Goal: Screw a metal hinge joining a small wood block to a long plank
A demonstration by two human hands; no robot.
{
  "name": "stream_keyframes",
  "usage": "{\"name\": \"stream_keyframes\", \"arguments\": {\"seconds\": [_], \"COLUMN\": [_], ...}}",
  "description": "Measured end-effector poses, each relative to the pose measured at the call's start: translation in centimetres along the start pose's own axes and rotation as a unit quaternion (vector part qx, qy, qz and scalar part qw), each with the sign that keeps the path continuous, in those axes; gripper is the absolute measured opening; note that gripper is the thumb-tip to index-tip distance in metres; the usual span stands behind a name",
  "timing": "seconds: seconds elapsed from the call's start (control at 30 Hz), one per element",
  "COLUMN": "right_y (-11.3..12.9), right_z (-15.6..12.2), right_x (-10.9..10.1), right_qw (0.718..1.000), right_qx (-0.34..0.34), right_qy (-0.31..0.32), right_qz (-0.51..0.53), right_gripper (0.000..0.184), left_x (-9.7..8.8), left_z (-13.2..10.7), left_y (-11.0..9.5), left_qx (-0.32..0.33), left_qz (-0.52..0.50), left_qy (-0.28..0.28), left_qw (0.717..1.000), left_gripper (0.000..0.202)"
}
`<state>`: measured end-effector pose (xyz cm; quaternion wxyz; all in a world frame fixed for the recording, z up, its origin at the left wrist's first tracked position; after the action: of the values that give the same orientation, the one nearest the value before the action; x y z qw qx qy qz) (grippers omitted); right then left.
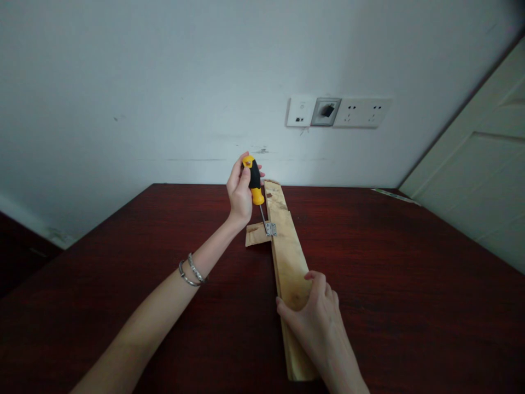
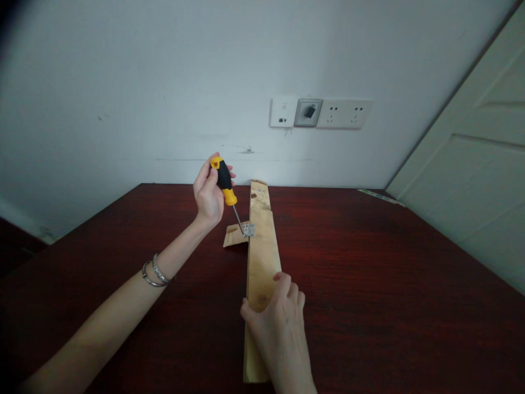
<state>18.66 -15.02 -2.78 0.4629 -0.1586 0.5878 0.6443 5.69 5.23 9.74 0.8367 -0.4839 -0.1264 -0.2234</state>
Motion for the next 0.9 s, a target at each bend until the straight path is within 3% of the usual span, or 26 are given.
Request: {"name": "stream_keyframes", "arguments": {"seconds": [0.9], "right_y": [0.06], "right_z": [-0.16], "right_x": [-0.15], "right_qw": [0.999], "right_qx": [-0.021], "right_qy": [-0.019], "right_qz": [-0.016], "right_gripper": [0.046], "left_x": [0.29], "left_z": [-0.25], "left_y": [0.66], "left_qx": [0.005], "left_qz": [-0.008], "left_qy": [0.006], "left_qw": [1.000], "left_gripper": [0.037]}}
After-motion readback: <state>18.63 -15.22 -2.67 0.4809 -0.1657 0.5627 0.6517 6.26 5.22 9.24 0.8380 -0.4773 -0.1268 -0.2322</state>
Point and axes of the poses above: each hand's wrist, its own z-axis towards the middle knuckle, its own x-axis out of the palm, y = z × x, the point moved 7 cm from there along z, towards the middle knuckle, and after that the axes turned 8 degrees about -x, right-handed, at the moved point
